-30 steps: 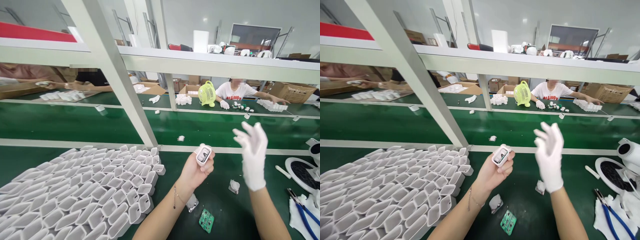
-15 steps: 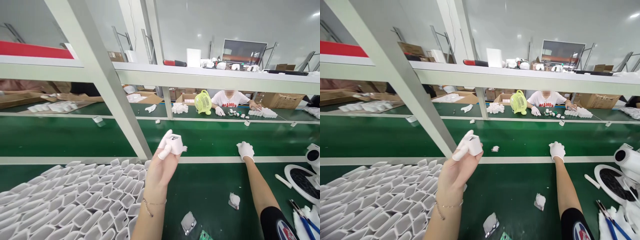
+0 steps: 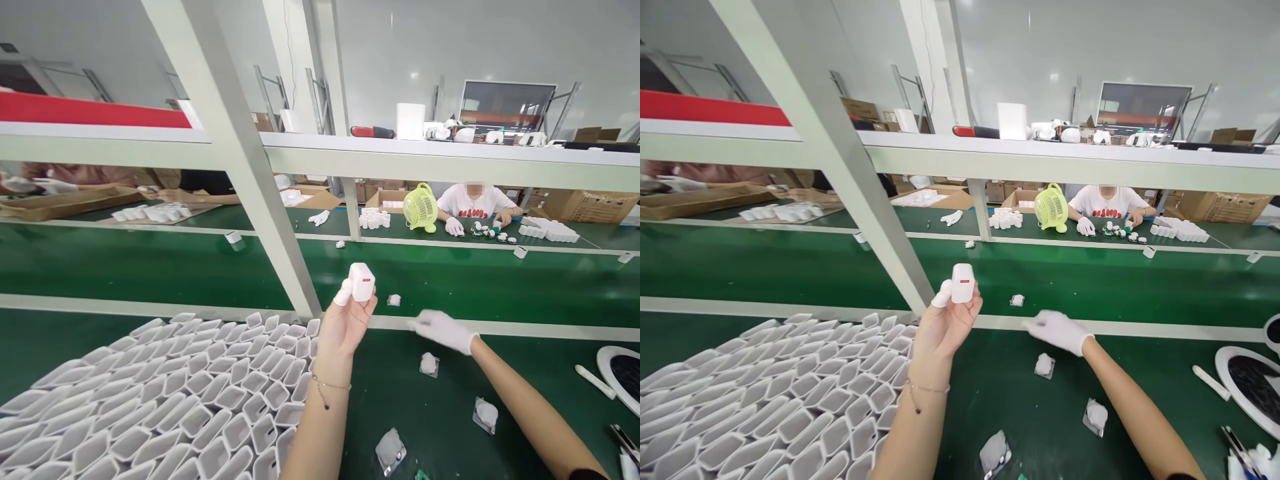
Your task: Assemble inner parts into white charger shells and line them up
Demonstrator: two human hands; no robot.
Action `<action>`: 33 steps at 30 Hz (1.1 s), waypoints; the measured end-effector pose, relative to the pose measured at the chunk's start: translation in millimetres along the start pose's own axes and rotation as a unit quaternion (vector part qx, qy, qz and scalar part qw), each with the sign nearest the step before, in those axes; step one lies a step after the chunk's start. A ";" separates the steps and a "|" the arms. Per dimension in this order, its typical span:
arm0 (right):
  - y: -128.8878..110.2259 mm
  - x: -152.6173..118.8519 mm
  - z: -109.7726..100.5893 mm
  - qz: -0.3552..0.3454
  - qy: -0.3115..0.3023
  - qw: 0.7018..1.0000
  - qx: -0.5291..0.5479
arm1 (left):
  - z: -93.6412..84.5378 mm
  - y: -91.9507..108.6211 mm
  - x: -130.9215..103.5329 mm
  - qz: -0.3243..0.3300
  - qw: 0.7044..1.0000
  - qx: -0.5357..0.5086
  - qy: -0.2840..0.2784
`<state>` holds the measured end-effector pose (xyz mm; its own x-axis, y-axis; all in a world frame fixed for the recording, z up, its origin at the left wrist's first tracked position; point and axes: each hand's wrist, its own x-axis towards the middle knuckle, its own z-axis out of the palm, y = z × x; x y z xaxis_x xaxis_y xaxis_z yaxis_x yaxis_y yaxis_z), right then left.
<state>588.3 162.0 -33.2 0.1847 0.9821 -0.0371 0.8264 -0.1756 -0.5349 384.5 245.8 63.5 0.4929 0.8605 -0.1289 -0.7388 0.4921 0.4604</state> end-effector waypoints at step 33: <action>-46.0 -93.1 10.9 -0.059 0.538 0.822 0.176 | -29.5 -98.8 -22.6 0.178 0.747 0.611 -0.191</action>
<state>527.3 79.4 -14.3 0.6349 0.3295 0.6988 0.7015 0.1332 -0.7001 432.7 181.7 -5.0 0.6323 0.6932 0.3460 0.0021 -0.4482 0.8939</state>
